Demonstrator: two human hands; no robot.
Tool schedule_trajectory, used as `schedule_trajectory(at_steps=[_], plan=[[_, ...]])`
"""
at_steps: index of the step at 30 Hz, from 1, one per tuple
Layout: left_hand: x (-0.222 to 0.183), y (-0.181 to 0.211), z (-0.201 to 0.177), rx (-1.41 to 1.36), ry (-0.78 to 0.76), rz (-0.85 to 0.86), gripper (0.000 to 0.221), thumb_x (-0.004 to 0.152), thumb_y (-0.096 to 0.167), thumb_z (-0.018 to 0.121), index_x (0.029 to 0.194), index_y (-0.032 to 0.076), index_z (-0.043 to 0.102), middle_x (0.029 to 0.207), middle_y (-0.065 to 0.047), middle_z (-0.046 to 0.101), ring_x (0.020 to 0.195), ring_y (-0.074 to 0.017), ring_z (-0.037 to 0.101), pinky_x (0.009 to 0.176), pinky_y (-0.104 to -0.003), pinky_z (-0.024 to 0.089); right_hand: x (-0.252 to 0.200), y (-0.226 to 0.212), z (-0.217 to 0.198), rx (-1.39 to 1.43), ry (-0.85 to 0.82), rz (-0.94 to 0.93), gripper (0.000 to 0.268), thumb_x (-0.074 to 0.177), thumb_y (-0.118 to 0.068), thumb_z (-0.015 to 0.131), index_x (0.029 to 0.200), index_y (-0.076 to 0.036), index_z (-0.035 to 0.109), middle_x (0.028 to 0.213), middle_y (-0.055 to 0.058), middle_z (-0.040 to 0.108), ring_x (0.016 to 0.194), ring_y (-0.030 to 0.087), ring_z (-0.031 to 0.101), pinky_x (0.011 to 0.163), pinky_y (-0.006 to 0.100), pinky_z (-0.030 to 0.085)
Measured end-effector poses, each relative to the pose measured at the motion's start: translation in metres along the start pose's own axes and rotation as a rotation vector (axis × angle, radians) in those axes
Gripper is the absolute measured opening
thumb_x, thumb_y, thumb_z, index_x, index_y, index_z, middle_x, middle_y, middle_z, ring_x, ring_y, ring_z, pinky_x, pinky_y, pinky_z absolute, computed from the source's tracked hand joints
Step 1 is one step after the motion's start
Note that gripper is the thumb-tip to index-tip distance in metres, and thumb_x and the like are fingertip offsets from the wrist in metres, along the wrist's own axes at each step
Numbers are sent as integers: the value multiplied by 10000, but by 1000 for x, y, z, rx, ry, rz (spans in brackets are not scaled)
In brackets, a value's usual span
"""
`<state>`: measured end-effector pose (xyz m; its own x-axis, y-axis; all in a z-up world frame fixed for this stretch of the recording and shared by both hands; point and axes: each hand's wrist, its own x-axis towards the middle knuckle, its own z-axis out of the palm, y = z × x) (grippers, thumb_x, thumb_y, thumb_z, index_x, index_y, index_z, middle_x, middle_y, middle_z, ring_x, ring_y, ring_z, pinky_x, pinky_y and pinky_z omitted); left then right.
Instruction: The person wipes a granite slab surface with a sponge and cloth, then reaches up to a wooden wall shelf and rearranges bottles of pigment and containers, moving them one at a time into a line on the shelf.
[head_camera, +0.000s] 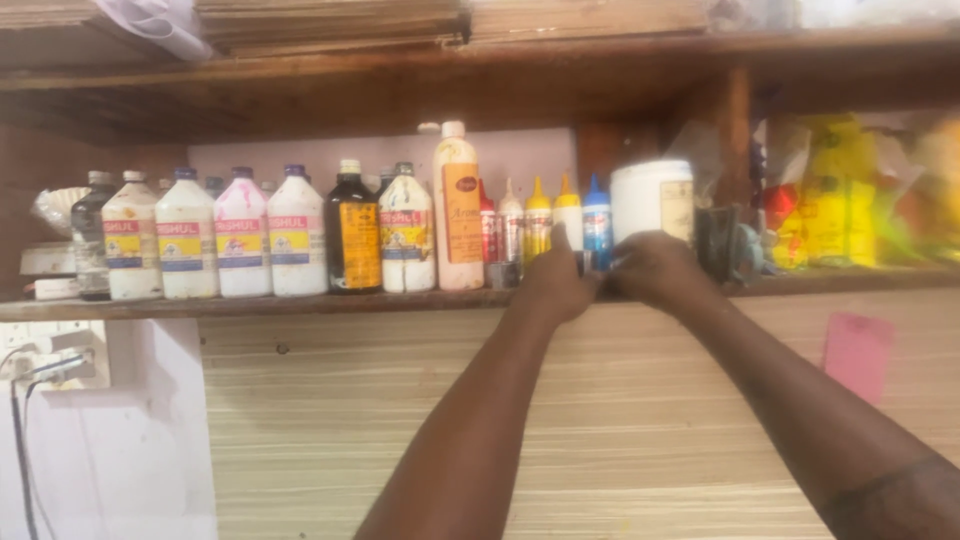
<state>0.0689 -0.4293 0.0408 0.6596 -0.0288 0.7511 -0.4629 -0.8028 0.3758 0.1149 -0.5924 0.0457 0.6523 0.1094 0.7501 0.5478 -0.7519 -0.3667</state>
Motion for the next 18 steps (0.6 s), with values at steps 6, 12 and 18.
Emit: schedule_trajectory(at_steps=[6, 12, 18], plan=[[-10, -25, -50, 120, 219, 77, 524, 875, 100, 648, 1389, 111, 545, 1231, -173, 695, 1149, -338, 669, 981, -460, 528, -12, -27, 17, 57, 390, -293, 270, 873, -188, 778, 1085, -23, 768, 1061, 175, 766, 942, 274, 741, 856, 394, 585], [-23, -43, -83, 17, 430, 20, 296, 892, 125, 650, 1185, 104, 680, 1160, -148, 724, 1097, -336, 683, 925, -449, 542, -7, -100, 49, 139, -19, -468, 241, 848, -146, 746, 1071, -54, 740, 1033, 151, 727, 849, 249, 725, 771, 393, 578], [-21, -68, -93, -51, 706, 7, 326, 785, 23, 688, 1108, 28, 644, 1090, -185, 702, 1030, -370, 693, 866, -452, 555, -4, -125, 35, -268, -215, -390, 162, 863, -228, 777, 973, -110, 766, 956, 107, 776, 856, 215, 730, 848, 345, 582]])
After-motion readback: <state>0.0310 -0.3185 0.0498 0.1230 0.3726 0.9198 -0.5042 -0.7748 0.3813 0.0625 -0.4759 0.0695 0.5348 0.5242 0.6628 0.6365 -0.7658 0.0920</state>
